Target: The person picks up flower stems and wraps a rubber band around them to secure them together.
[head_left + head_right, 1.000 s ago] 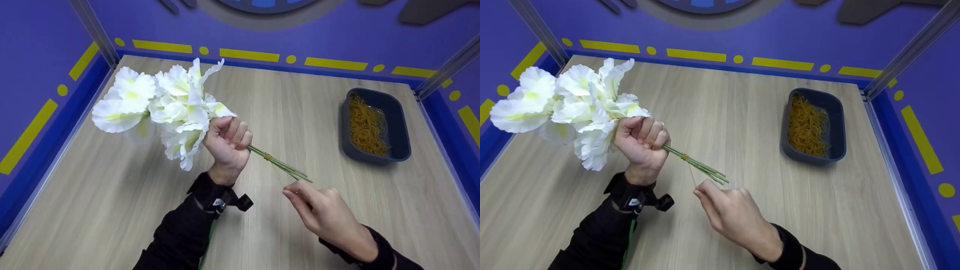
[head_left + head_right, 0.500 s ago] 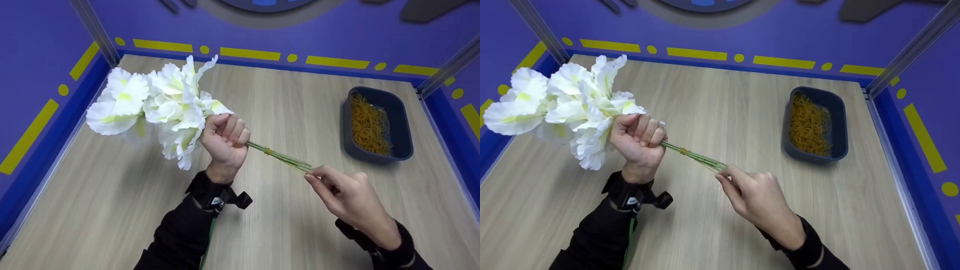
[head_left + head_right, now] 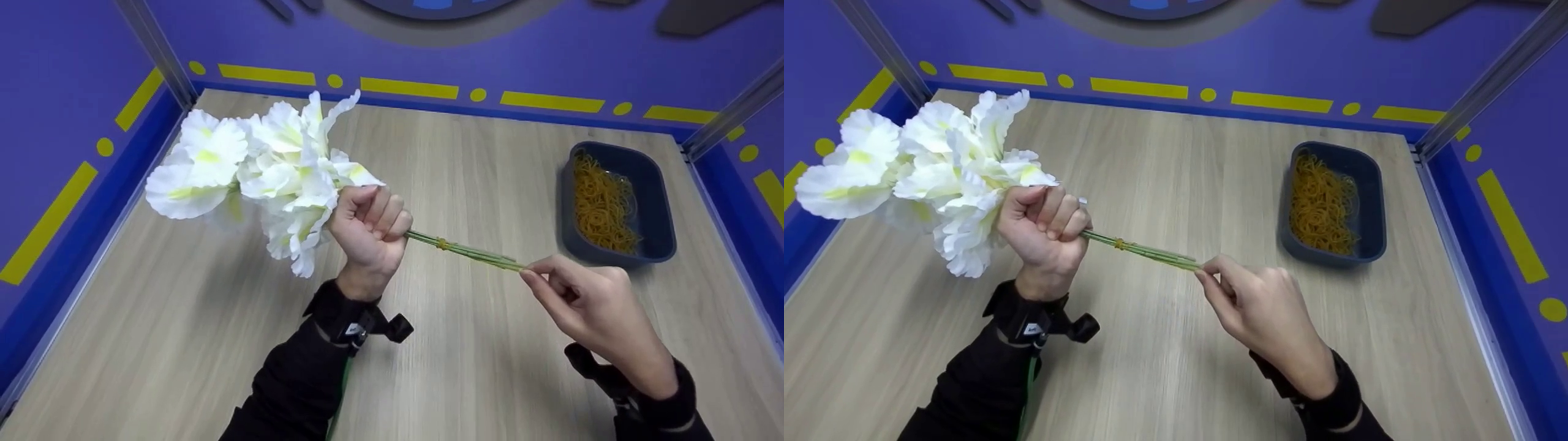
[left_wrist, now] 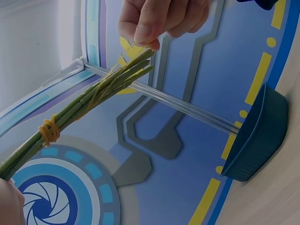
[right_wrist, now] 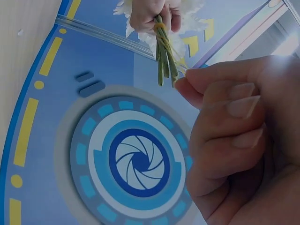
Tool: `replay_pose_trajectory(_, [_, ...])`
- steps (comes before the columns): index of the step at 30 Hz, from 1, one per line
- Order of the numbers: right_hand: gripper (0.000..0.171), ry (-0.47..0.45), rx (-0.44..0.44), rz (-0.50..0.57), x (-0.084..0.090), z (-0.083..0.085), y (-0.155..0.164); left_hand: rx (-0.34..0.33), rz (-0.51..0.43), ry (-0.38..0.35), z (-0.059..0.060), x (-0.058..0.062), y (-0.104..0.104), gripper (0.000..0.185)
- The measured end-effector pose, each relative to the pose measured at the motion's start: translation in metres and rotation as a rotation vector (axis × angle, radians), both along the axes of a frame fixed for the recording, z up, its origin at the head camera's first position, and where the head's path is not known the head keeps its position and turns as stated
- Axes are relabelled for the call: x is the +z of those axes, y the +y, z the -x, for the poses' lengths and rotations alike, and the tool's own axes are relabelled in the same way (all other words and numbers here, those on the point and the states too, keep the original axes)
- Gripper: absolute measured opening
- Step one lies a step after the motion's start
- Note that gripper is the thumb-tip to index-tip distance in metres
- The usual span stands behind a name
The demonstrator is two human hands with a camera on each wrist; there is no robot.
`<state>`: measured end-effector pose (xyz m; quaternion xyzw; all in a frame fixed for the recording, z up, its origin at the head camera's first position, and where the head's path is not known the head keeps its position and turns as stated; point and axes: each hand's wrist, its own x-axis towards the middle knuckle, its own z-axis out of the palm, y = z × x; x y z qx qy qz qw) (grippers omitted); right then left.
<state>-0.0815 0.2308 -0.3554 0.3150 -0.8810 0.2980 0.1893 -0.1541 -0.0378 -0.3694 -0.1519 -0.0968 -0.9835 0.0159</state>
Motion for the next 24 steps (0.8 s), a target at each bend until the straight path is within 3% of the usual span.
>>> replay_pose_trajectory(6, [0.025,0.048,-0.027,-0.061,0.002,0.001,0.003,-0.017,-0.028,0.001,0.000,0.001,-0.002,0.050])
replay_pose_trajectory(16, [0.028,0.089,-0.033,-0.125,0.005,0.005,0.008,-0.069,-0.011,0.008,0.003,0.000,-0.005,0.050])
replay_pose_trajectory(24, [0.020,0.166,-0.010,-0.183,0.001,0.011,0.009,-0.105,-0.008,-0.007,0.006,-0.001,-0.009,0.048])
